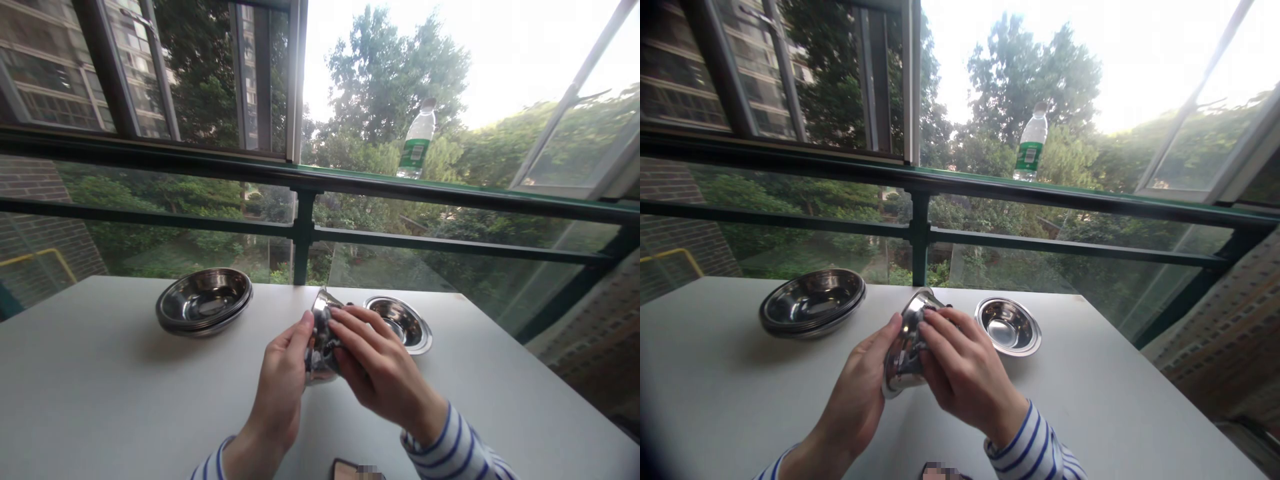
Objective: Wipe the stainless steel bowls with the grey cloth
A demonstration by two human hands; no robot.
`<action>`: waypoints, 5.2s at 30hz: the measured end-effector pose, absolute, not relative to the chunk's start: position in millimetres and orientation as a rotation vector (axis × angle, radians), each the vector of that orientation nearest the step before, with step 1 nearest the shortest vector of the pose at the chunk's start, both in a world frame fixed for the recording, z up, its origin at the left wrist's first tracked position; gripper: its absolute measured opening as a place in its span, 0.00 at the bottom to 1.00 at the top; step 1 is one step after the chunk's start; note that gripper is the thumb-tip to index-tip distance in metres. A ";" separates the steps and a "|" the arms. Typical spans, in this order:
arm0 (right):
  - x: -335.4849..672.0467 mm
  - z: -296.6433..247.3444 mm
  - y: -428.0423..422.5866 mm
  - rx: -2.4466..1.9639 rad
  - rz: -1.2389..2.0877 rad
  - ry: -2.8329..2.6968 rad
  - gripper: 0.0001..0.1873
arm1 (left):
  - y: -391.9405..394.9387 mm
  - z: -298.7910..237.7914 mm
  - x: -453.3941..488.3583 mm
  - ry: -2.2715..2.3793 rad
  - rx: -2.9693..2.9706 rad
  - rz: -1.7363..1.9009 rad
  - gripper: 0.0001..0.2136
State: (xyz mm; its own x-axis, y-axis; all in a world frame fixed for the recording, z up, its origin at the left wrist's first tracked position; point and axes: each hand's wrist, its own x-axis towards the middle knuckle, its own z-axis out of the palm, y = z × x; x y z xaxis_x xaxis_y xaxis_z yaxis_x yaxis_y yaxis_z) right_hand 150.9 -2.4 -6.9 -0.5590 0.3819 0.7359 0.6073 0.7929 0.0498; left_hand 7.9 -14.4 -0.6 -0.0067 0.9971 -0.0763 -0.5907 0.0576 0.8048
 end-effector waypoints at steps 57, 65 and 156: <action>149.3 -13.0 -1.5 -0.652 -0.301 -2.109 0.18 | -12.6 -2.1 4.7 0.817 0.688 1.458 0.13; 147.3 -10.4 -4.9 -0.640 -0.355 -2.222 0.19 | -12.4 -5.9 4.6 0.806 0.783 1.421 0.12; 154.8 -6.1 0.3 -0.705 -0.176 -2.186 0.14 | -15.1 -13.7 8.8 0.882 0.834 1.333 0.14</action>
State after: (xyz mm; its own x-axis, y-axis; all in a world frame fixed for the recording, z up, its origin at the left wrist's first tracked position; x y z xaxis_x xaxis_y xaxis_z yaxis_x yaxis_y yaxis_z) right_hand 154.8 0.3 -6.1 -0.5125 0.4277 0.7446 0.5415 0.8339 -0.1063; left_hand 8.8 -15.1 -13.7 0.0336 0.9979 -0.0555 -0.4409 0.0646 0.8952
